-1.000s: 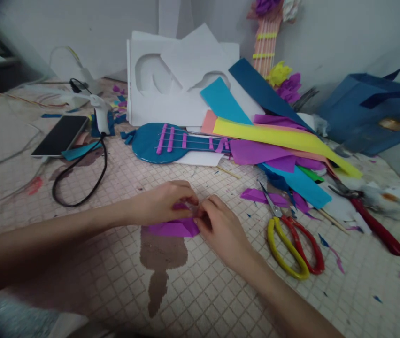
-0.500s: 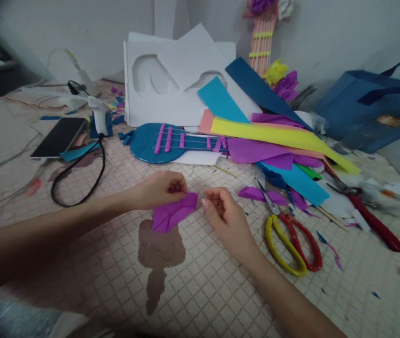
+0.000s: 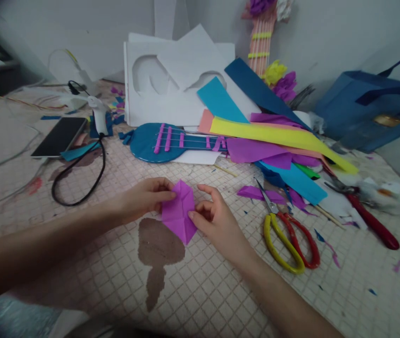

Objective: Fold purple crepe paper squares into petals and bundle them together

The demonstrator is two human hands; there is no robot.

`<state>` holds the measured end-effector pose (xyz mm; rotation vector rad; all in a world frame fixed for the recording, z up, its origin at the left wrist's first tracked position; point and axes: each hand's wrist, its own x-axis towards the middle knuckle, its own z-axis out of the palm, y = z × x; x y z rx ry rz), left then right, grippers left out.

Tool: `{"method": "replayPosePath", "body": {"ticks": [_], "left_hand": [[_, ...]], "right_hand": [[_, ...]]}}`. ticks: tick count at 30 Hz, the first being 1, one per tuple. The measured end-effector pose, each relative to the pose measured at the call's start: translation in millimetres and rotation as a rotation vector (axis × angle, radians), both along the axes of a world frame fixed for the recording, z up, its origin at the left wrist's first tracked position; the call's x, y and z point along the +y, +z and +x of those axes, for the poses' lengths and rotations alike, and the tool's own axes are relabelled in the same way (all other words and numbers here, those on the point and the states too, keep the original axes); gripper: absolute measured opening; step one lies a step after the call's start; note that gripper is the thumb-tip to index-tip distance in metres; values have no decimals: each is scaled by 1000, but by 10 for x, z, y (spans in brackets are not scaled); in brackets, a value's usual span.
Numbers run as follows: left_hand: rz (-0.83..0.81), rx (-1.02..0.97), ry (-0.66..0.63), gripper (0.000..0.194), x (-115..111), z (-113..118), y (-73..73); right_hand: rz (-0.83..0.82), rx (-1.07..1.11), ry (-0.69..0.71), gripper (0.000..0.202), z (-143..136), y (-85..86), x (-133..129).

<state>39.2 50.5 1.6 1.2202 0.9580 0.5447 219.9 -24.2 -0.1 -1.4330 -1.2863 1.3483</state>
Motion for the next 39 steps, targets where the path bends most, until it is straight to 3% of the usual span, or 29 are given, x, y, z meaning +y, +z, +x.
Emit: {"method": "replayPosePath", "body": {"ticks": [5,9,11,16,18,21,24,28,30,39], "left_hand": [[148,33,-45,40,-183,-162,-60],[200,-17,-162,64,-400,-321,-95],[321,71,-215,70,-471,-399,-90],[1033,409,-268,32,-465,-476,-40],[1248,439,-395,20,-425,-447,-25],[1446,465,-581,20,-366,-381,-22],[1507,496,-650,24,-318,-338,-34],[1493,490,-663,24,-273,-327,-43],[1491,481,-661,22,-259,-329,-38],[1502,491,-611,18,-269,-281,-52]], "right_hand": [[19,-76,50,42,104,18,57],[144,-244,176,25,212,-14,122],[216,-352,239,24,260,-22,146],[325,-480,317,29,319,-40,206],[386,-534,323,28,313,-37,219],[574,-692,229,22,295,12,179],[751,-808,184,14,301,94,49],[760,-948,480,14,356,131,-163],[784,-1040,550,14,383,101,-230],[930,-1096,515,15,421,-29,-208]]}}
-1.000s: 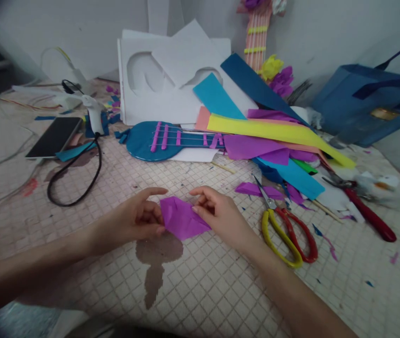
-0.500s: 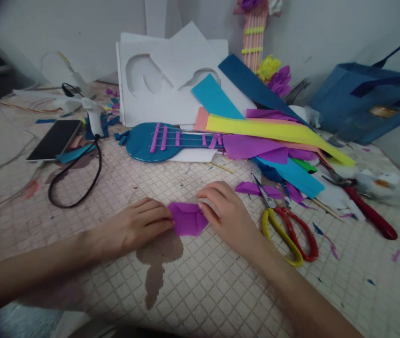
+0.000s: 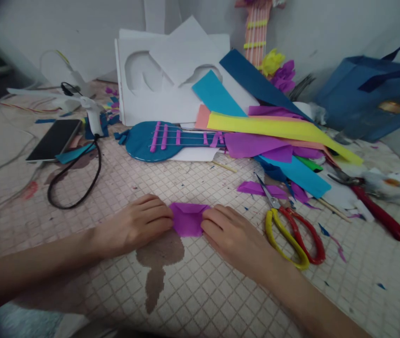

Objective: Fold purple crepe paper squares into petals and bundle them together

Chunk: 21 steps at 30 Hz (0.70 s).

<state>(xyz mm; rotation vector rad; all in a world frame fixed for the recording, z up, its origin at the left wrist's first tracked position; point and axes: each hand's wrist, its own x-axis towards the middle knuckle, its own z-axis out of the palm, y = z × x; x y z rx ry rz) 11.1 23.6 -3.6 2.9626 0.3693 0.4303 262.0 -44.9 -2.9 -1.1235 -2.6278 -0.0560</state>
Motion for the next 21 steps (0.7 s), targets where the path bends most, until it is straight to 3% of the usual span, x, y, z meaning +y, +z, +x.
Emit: {"method": "replayPosePath", "body": {"ticks": [5,14,21], "left_hand": [[-161,-119,127,17,-25,21,-61],[-148,-78,108,19,9,66,-38],[-353,-171,224,10,-37,98,-39]], "right_hand": [[-70,110,-20,17,27,-31,1],[-145,190,-53,17,25,-68,18],[-261,364,-173,12,-25,-90,-3]]}}
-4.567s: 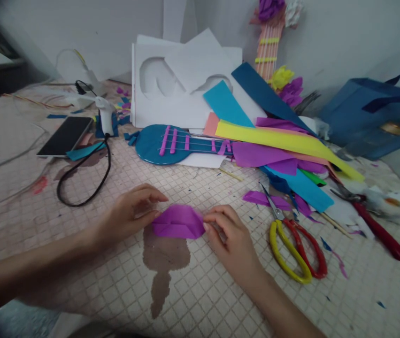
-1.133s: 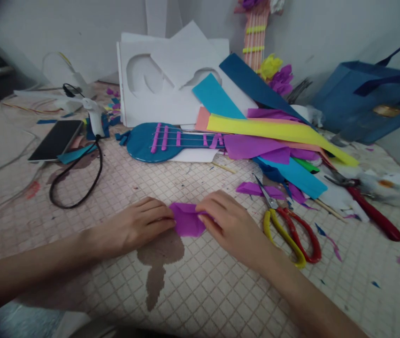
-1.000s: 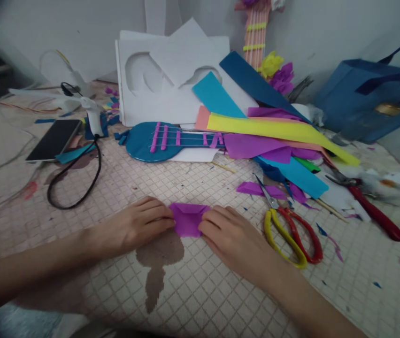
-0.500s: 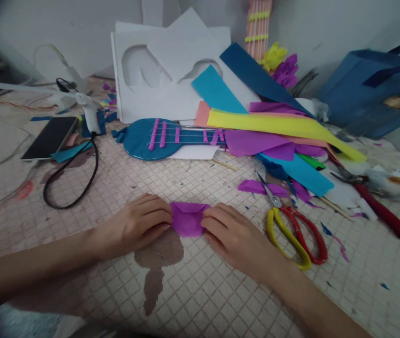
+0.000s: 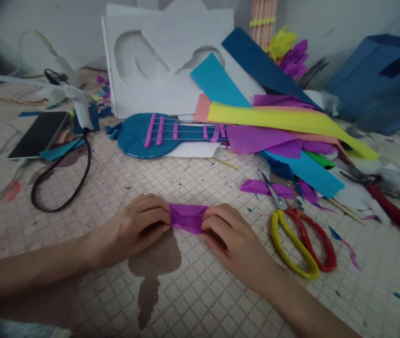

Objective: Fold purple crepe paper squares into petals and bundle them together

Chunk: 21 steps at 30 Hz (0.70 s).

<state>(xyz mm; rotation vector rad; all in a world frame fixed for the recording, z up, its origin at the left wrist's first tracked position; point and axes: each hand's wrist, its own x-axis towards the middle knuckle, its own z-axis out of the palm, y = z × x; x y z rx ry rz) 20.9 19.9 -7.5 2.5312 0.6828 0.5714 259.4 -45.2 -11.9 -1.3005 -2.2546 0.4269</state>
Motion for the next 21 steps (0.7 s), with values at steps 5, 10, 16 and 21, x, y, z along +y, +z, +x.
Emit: {"method": "replayPosePath", "body": {"ticks": [5,10,16,21], "left_hand": [[-92,-37,73,1,-27,32,-16],[-143,-54,115,6,-33,62,-11],[-172,-61,132,5,-35,76,-6],[-163,-71,130,6,-38,61,-29]], "right_hand": [[-80,69,-55,14,-25,6,4],[-133,114,-117,13,-36,2,2],[-145,121,-164,13,-84,-10,-8],[-151,125,-160,12,-86,-16,-8]]}}
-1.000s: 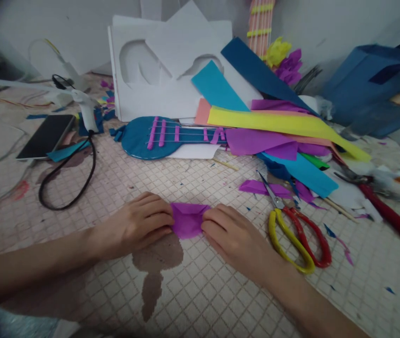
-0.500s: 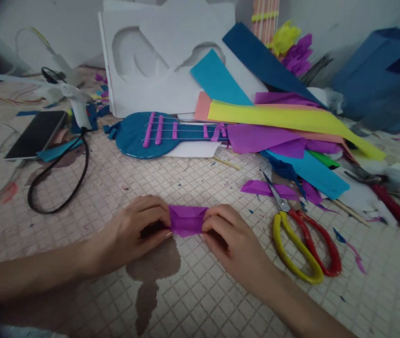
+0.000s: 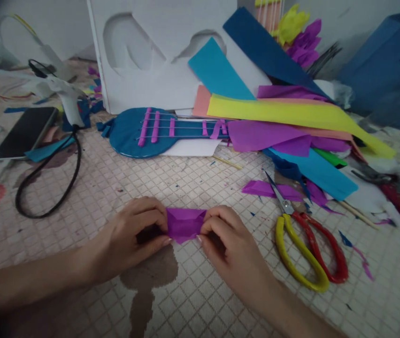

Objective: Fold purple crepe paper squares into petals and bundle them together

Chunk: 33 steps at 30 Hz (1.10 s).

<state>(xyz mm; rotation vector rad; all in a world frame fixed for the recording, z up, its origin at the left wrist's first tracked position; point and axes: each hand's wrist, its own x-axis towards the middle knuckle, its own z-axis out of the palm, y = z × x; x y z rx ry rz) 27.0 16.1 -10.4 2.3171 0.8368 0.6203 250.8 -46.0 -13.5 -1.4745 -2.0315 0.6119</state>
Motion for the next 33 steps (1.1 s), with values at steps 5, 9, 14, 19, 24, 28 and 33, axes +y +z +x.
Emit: {"method": "replayPosePath", "body": {"ticks": [5,9,14,19,24,28,33], "left_hand": [[-8,4,-6,6,9,10,11],[-17,8,11,7,12,23,0],[-13,25,27,7,4,27,-8],[1,30,25,7,5,39,-5],[23,37,31,8,11,49,-23],[38,45,40,9,4,60,-23],[35,40,55,11,8,79,-19]], "right_hand": [[13,-26,-5,11,5,-10,3],[25,-28,-47,11,-11,-14,-12],[18,-16,-68,11,-37,-11,-10],[49,-23,-82,10,-63,2,4],[56,-29,-96,10,-76,3,13],[50,-19,-109,10,-75,-9,14],[64,-16,-134,10,-100,-14,20]]}}
